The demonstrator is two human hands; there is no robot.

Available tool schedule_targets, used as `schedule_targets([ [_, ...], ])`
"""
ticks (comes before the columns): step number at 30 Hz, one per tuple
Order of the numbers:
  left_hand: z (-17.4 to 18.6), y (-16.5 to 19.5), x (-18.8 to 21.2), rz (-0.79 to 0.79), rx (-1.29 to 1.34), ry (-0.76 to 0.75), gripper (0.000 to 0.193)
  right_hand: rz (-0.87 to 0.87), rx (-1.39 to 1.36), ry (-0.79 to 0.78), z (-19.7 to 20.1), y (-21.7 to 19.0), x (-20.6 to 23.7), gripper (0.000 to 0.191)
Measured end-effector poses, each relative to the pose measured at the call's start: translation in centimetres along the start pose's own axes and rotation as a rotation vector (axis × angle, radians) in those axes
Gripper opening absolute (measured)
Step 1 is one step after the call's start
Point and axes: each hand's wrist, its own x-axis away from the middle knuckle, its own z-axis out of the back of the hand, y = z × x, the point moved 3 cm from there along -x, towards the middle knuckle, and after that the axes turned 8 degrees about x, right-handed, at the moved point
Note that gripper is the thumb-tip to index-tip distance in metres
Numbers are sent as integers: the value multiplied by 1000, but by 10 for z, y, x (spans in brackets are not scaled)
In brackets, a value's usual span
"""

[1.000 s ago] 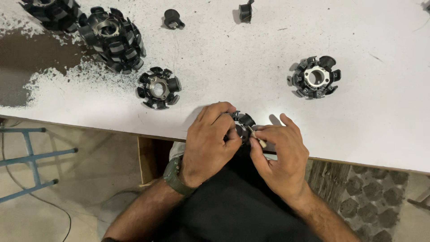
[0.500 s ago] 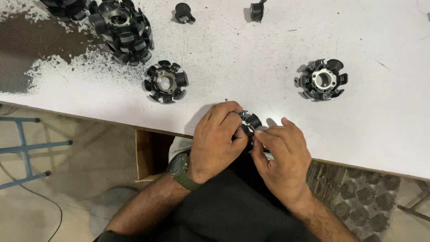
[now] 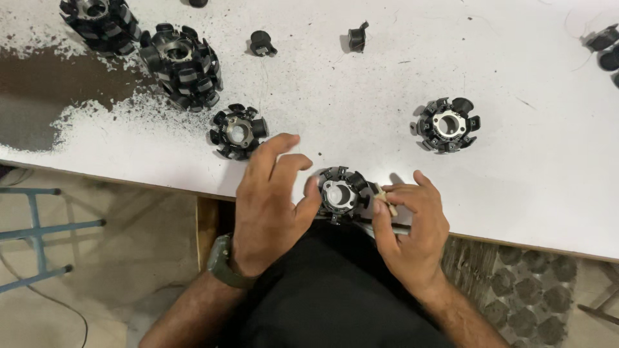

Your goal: The person uses a small chisel-like tool to scrape and clean the surfaces of small black mechanical components on a white table. They handle the parts one at a time, rotating them to access different sides, then place them into larger circular assemblies. The person continues this process across multiple components throughout the clip.

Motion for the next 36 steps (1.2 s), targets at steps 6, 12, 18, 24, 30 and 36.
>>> schedule_targets([
  [6,-15,5,-7,-93,7,-169,26,-42,4,-43,-16,4,0,22],
  [12,-18,1,-7,-106,-23,-237,17,-41,18,-69,-17,4,-4,21],
  [18,-11,-3,-9,-116,-33,-181,21,-47,14,-48,-18,1,-4,20],
  [24,-12,-5,-12,-112,3,-259,17,-32,15,-62,-16,-1,-7,20],
  [30,-17,-2,-19,-197,5,-303,18,-31,30,-64,-16,-2,-9,21],
  [36,-11,-2,-20,-184,35,-341,18,-39,18,-78,-15,-2,-10,22],
])
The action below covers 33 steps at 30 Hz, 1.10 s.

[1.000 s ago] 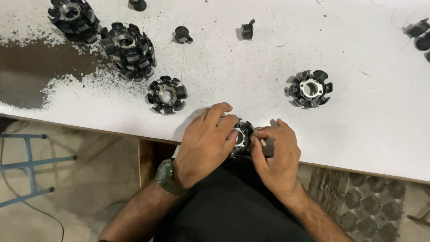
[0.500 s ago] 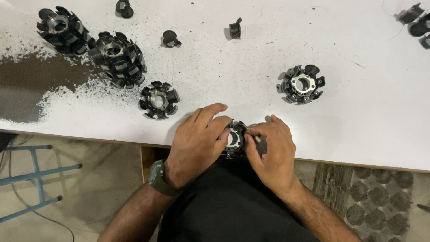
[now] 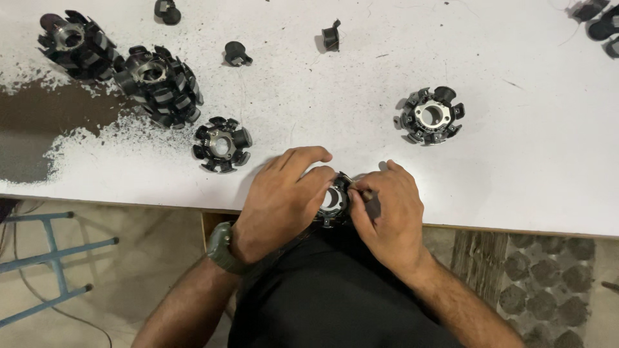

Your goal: The person uses a small chisel-like tool to scrape and clean the surfaces of small black mechanical components on a white table. They handle the parts one at a time, rotating them to access different sides, then place them into larger circular assemblies. The person continues this process across multiple components throughout the clip.

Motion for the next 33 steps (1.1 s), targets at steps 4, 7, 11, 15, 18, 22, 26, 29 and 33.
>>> schedule_targets([
  [4,9,-2,6,-8,-55,-16,13,-7,-3,13,1,-2,1,22],
  [7,9,-1,7,-34,-47,-28,15,2,11,10,0,-2,1,22],
  [11,-3,3,6,-2,18,-72,15,14,15,5,-2,3,1,22],
  [15,-6,4,7,71,104,45,14,53,-42,37,0,6,10,22],
  [18,-8,2,9,107,117,78,13,97,-62,50,-2,4,15,23],
  [22,-9,2,13,128,155,90,14,110,-54,35,-6,2,16,25],
  [26,-9,3,15,115,164,112,15,102,-47,18,-5,2,13,26],
  [29,-10,2,15,132,175,104,14,107,-48,17,-5,2,13,25],
  [33,-11,2,16,131,175,109,14,105,-47,8,-5,4,14,24],
])
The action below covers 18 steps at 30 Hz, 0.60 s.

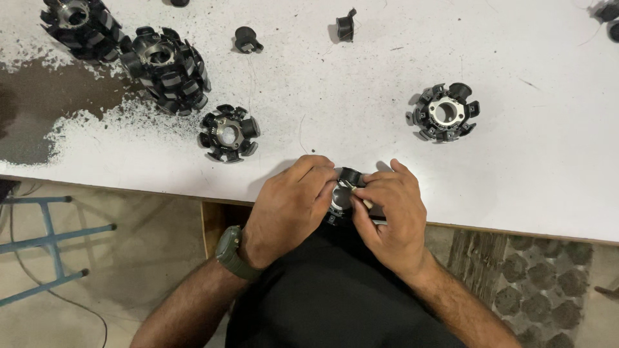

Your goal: The person uses a small chisel-like tool to scrape and clean the surfaces of small black mechanical components on a white table. They handle the parts one at a time, rotating them to access different sides, then place them into larger circular assemblies. The person continues this process across multiple components throughout the clip.

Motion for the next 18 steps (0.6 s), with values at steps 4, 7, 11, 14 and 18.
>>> schedule_targets([
  [4,0,0,0,-6,-3,-6,14,1,3,-18,-1,2,1,23],
  [7,-1,0,0,12,-21,-20,15,15,-2,-7,-1,2,1,24],
  [11,-1,-1,1,-16,-35,-15,15,26,14,-14,-2,1,1,25],
  [14,-2,-3,3,-25,-67,-46,16,28,17,-14,-1,2,0,27],
  [18,-4,-4,4,-97,-131,-17,17,71,30,25,-2,0,1,29],
])
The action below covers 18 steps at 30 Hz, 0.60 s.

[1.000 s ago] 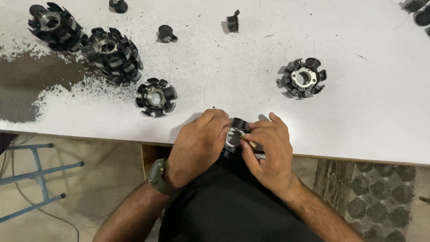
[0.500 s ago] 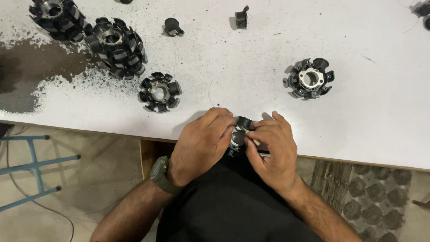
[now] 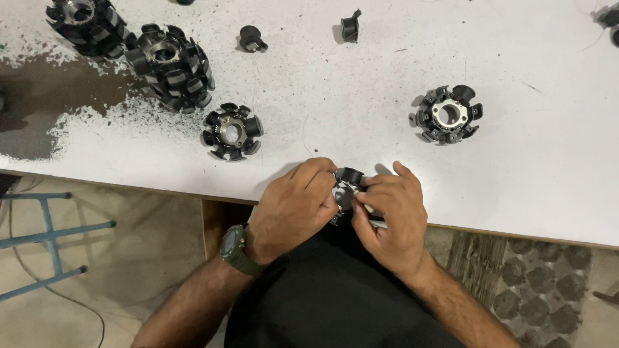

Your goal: The person uses a small chisel-like tool to scrape and clean the surfaces of small black mechanical components on a white table. They handle the parts one at a time, rotating them to access different sides, then place them into larger circular assemblies. The person continues this process across multiple components throughout the clip.

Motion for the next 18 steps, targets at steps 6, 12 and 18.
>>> schedule_targets([
  [6,-4,-2,4,-6,22,36,18,32,37,37,-3,-3,-1,33],
  [12,-10,-3,9,2,27,47,15,54,116,25,-3,-3,0,32],
  [18,36,-19,18,109,-222,194,23,13,203,12,15,27,2,29],
])
